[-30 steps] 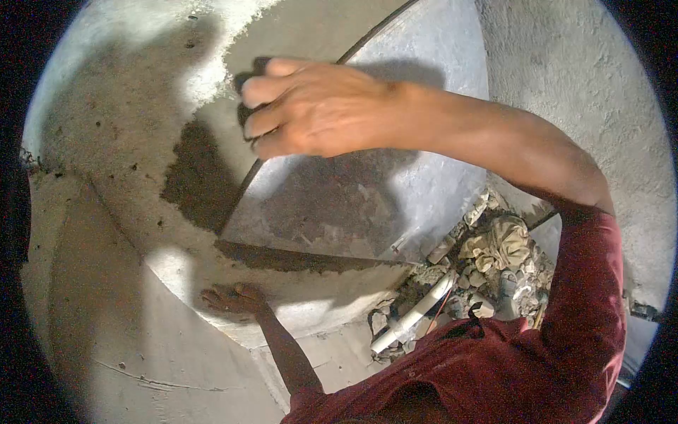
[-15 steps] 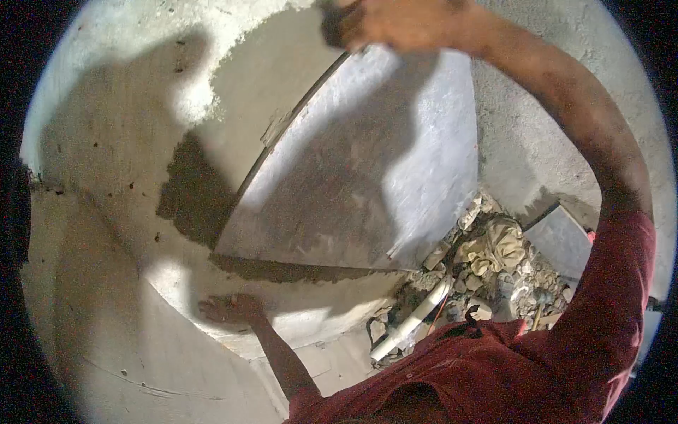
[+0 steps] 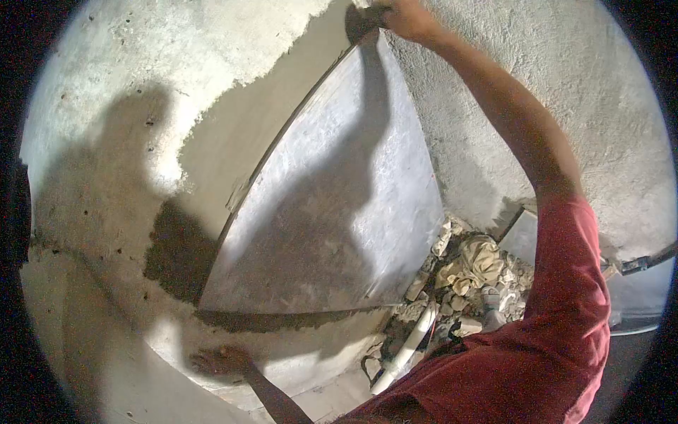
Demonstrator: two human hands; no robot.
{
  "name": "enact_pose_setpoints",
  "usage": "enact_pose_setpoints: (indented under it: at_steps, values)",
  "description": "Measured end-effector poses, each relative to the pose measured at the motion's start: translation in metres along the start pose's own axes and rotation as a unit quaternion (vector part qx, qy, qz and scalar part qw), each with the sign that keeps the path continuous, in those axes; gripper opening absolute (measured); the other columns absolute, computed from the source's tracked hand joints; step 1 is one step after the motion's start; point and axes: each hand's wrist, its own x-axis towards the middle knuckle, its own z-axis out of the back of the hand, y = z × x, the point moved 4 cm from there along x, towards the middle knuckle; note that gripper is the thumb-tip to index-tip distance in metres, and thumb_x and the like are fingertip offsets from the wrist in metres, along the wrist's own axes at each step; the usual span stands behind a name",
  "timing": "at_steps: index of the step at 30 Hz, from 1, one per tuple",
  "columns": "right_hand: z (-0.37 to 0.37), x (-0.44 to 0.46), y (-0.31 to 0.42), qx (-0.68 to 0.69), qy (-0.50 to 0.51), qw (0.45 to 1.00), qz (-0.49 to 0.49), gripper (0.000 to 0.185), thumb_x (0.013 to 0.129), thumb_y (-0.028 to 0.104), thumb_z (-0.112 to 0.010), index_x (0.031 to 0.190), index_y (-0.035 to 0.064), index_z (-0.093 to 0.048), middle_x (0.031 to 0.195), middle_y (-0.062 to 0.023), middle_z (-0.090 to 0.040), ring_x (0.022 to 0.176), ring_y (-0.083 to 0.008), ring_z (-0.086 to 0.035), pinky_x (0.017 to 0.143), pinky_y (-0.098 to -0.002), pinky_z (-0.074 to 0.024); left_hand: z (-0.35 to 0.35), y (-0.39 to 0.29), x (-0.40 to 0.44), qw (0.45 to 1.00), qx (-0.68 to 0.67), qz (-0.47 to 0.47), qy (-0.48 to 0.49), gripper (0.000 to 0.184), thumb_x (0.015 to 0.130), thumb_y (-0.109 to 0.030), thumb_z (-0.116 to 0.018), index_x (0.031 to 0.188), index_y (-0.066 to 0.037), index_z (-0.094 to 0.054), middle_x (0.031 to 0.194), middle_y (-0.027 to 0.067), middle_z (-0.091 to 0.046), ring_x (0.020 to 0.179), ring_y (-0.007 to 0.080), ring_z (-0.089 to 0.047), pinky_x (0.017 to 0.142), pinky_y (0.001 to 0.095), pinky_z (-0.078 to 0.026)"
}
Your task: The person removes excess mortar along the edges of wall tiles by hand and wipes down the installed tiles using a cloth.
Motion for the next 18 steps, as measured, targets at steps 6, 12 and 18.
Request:
enact_pose_setpoints:
  at_steps: [6,12,18]
  values:
    - [-0.031,0.014,-0.017,-0.143,-0.101,0.974,0.145,0.035,0.082,0.006,-0.047,0.115,0.0097,-0.056,0.103,-0.0173,-0.062,0.099,-0.0338,-0.058,0.087,-0.0412,-0.0461,0.004,-0.008,0.009,0.999,-0.045,-0.001,-0.016,0.056,0.093,-0.049,-0.028,0.134,-0.011,-0.032,0.138,0.0203,-0.031,0.130,0.0377,-0.026,0.106,0.0575,-0.012]
    - [-0.032,0.011,-0.034,-0.102,-0.087,0.977,0.167,0.041,0.079,-0.001,-0.045,0.117,0.0111,-0.054,0.108,-0.0171,-0.059,0.098,-0.0355,-0.057,0.088,-0.0427,-0.0452,0.002,-0.004,0.006,0.999,-0.023,-0.010,-0.020,0.054,0.094,-0.048,-0.025,0.131,-0.010,-0.034,0.138,0.0210,-0.031,0.130,0.0385,-0.027,0.105,0.0577,-0.013]
    - [-0.030,-0.002,-0.052,-0.114,-0.082,0.990,-0.004,0.039,0.079,0.006,-0.050,0.117,0.0104,-0.053,0.099,-0.0195,-0.061,0.090,-0.0370,-0.059,0.083,-0.0434,-0.0468,0.006,-0.008,0.010,1.000,-0.025,-0.005,-0.005,0.055,0.094,-0.048,-0.024,0.131,-0.009,-0.033,0.140,0.0218,-0.028,0.130,0.0392,-0.026,0.105,0.0578,-0.015]
